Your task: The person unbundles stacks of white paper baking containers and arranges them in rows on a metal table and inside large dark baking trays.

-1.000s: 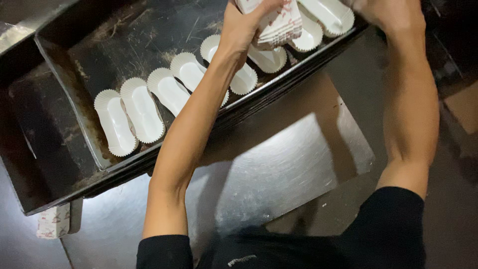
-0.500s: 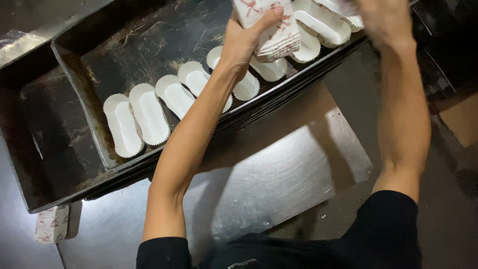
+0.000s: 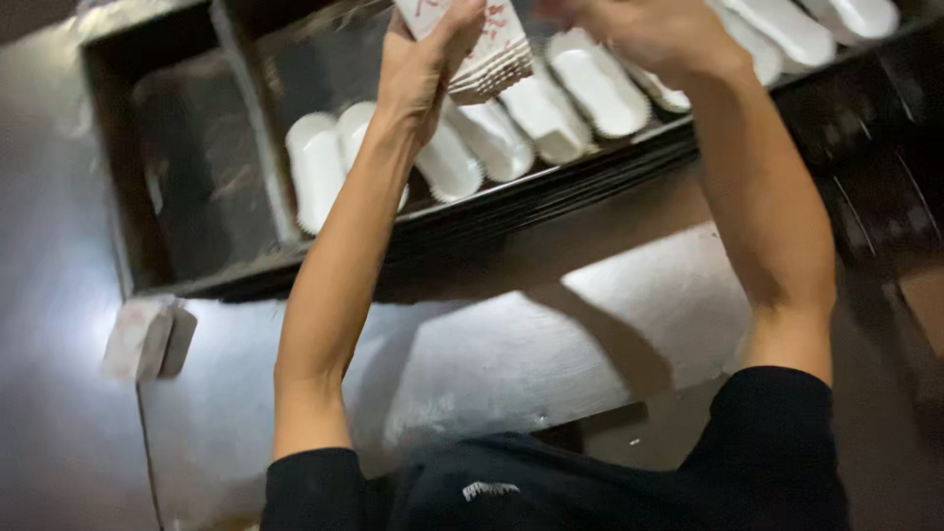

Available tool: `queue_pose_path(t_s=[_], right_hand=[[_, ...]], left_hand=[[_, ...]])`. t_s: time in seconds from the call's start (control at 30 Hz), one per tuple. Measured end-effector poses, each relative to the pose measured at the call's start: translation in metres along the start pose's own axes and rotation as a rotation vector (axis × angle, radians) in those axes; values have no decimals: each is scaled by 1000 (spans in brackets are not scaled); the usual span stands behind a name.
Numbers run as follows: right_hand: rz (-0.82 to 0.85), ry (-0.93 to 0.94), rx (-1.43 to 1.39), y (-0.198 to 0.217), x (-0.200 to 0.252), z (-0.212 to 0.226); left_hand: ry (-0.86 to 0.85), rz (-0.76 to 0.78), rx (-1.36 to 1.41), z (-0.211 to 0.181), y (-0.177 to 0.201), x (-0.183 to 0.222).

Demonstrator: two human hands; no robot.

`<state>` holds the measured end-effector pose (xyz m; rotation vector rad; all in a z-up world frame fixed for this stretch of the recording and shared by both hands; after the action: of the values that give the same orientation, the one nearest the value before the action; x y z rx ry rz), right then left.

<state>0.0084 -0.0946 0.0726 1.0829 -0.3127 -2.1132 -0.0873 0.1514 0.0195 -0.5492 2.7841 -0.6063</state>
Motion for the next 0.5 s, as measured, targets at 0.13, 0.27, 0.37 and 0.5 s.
queue_pose_path(t_s=[0.13,0.27,0.37,0.5], right_hand=[[160,-171,-132,-99,-60,38],[161,-212,-363,-179,-102,50],[118,-269,-240,-222,-130,35],[54,-355,236,-274,-163,-15]], left_hand=[[-144,-43,81,-29,71,25],[-160,-204,-101,-83,146,61],[-148,-353,-94,-119,192,86],[-223,-444,-124,-144,240,107]])
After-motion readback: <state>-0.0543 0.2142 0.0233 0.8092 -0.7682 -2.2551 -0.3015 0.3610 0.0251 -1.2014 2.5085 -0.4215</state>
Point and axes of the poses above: each hand's wrist, its own x-axis away from the middle knuckle, its own y-axis out of the back of the hand, z = x × y, the point moved 2 cm from there along -x, towards the middle knuckle, and after that the axes turned 6 degrees about -z, right-handed, at the moved point
